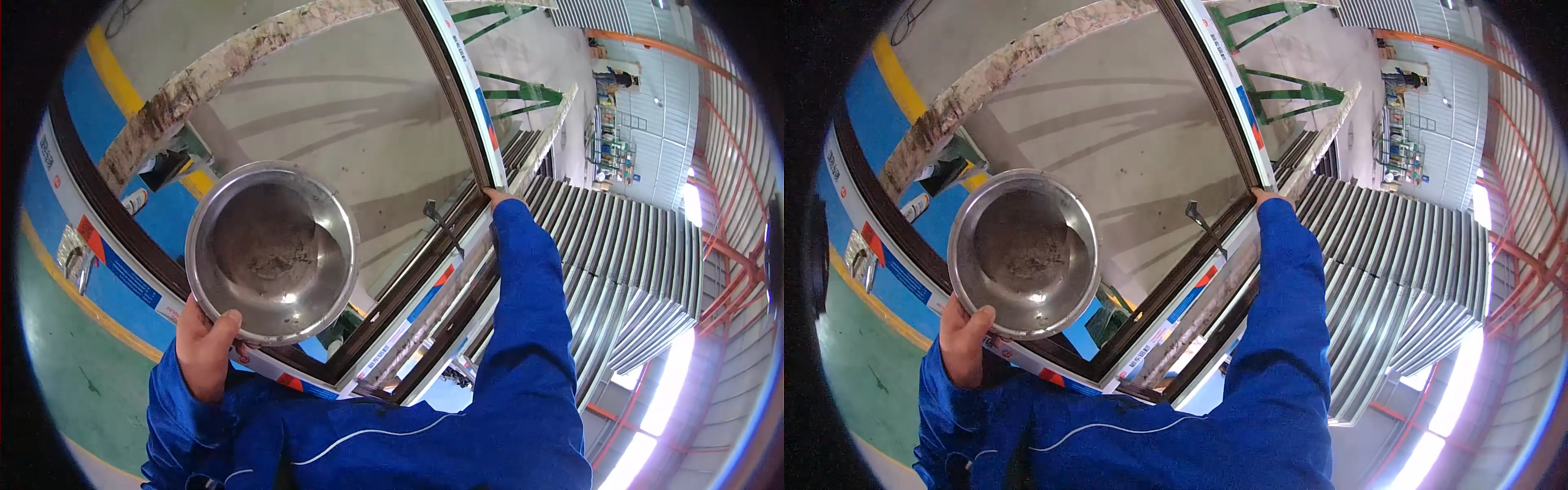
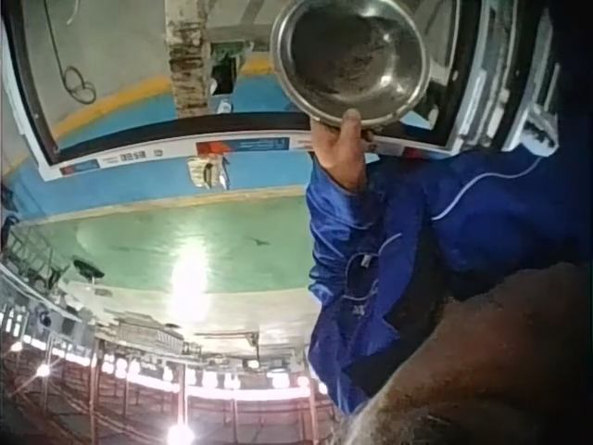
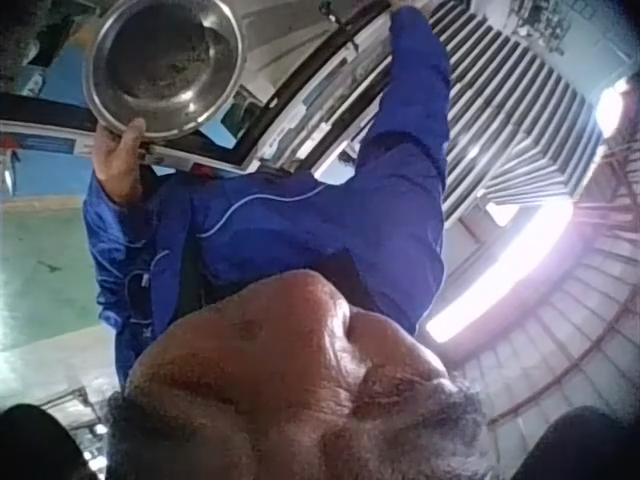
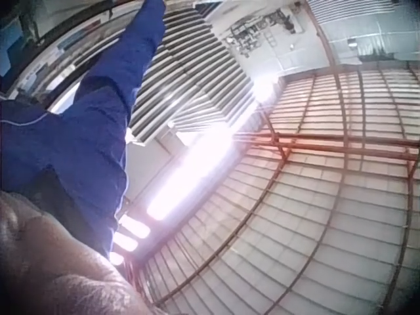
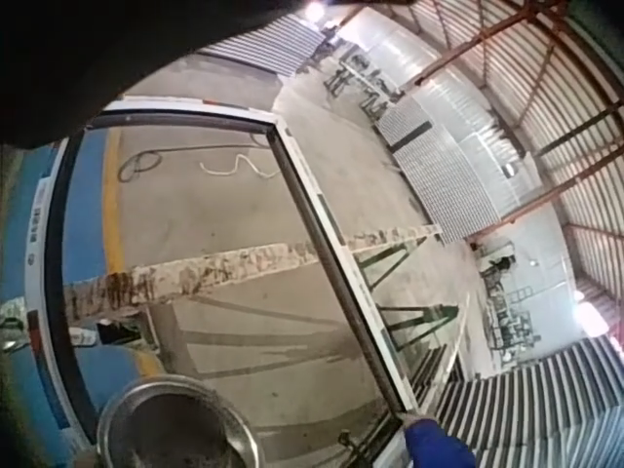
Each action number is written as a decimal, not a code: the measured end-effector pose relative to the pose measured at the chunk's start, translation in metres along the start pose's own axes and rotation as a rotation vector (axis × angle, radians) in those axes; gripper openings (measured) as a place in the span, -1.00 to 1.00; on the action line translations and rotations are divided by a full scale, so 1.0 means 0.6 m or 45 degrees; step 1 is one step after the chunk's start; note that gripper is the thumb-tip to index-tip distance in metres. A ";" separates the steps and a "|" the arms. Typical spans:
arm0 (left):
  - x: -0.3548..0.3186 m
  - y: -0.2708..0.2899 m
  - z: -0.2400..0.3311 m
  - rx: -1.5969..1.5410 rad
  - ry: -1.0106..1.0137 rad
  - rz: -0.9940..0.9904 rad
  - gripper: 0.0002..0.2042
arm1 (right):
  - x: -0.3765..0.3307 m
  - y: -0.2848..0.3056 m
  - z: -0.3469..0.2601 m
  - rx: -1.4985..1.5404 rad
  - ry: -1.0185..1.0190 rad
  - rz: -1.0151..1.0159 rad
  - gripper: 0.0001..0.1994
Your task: Applying sealant to the joints of a metal door or window frame using a caulking gun.
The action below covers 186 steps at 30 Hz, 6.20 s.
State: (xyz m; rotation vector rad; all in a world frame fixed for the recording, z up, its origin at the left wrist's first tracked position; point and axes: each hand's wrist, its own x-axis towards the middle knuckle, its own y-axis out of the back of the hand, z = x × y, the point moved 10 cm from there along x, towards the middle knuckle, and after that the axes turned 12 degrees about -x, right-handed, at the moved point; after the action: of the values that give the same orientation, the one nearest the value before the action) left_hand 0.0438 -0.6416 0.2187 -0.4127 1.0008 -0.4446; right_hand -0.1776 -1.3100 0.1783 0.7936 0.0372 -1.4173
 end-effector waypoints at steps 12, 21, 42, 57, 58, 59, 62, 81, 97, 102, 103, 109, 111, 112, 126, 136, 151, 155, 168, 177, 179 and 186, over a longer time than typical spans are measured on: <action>-0.001 -0.008 0.005 0.024 -0.018 -0.004 -0.65 | 0.003 -0.019 -0.042 -0.207 0.393 -0.043 -0.31; -0.003 -0.013 0.007 0.061 -0.005 -0.004 -0.67 | -0.037 0.003 -0.053 -0.173 0.433 0.006 -0.26; -0.020 -0.018 0.006 0.093 -0.084 0.008 -0.67 | -0.033 -0.036 -0.041 0.366 0.406 -0.229 -0.30; -0.022 -0.027 0.003 0.116 -0.074 0.026 -0.68 | -0.026 -0.029 -0.070 -0.193 0.552 0.000 -0.27; -0.022 -0.027 -0.001 0.108 -0.054 0.022 -0.68 | -0.028 -0.026 -0.073 -0.223 0.535 0.019 -0.26; -0.021 -0.027 -0.007 0.092 -0.015 0.014 -0.68 | -0.029 -0.027 -0.067 -0.292 0.470 0.010 -0.26; -0.022 -0.025 -0.010 0.060 -0.031 0.025 -0.68 | -0.035 -0.015 -0.064 -0.284 0.435 0.023 -0.26; -0.027 -0.013 -0.024 0.057 -0.054 0.029 -0.66 | -0.102 0.031 -0.057 -0.315 0.357 -0.029 -0.49; -0.023 -0.003 -0.024 0.066 0.006 0.007 -0.69 | -0.057 0.029 -0.012 -0.096 -0.111 0.088 -0.48; -0.025 0.006 -0.024 0.072 0.014 0.031 -0.69 | -0.113 0.067 -0.015 -0.063 -0.075 0.096 -0.34; -0.025 0.005 -0.023 0.032 -0.006 0.026 -0.68 | -0.129 0.083 -0.017 -0.040 -0.031 0.169 -0.42; -0.021 0.004 -0.031 0.019 0.030 -0.022 -0.68 | -0.160 0.098 -0.023 -0.233 0.229 0.356 -0.65; -0.021 0.003 -0.030 0.017 0.013 -0.025 -0.68 | -0.152 0.087 -0.025 -0.231 0.257 0.342 -0.65; -0.020 0.003 -0.029 0.031 0.006 -0.023 -0.68 | -0.148 0.080 -0.026 -0.255 0.246 0.320 -0.65; -0.023 0.007 -0.026 0.016 0.019 -0.018 -0.65 | -0.122 0.081 -0.026 -0.328 0.162 0.194 -0.63; -0.028 0.007 -0.018 0.023 -0.014 0.011 -0.68 | -0.186 0.112 -0.012 0.090 0.097 0.466 -0.55; -0.075 0.008 0.029 0.297 -0.126 -0.091 -0.73 | -0.776 0.305 -0.220 1.026 1.233 0.885 -0.36; -0.098 0.016 0.055 0.345 -0.205 -0.170 -0.71 | -0.871 0.308 -0.311 0.438 1.331 0.547 -0.27; -0.183 0.042 0.078 0.448 -0.288 -0.335 -0.72 | -0.934 0.254 -0.378 0.314 1.112 0.616 -0.49; -0.197 -0.028 0.057 0.533 -0.142 -0.336 -0.79 | -0.940 0.232 -0.227 0.674 0.930 0.745 -0.29; -0.192 -0.051 0.051 0.548 -0.140 -0.344 -0.82 | -0.913 0.212 -0.166 0.917 0.938 0.749 -0.26; -0.200 -0.152 0.014 0.419 -0.082 -0.344 -0.85 | -0.627 0.004 0.024 1.805 0.410 0.550 -0.35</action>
State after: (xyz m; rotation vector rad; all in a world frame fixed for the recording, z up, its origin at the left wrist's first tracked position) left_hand -0.0199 -0.6525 0.3551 -0.2632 0.7939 -0.8211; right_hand -0.2557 -0.9946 0.3679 2.0186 -0.9236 -0.7203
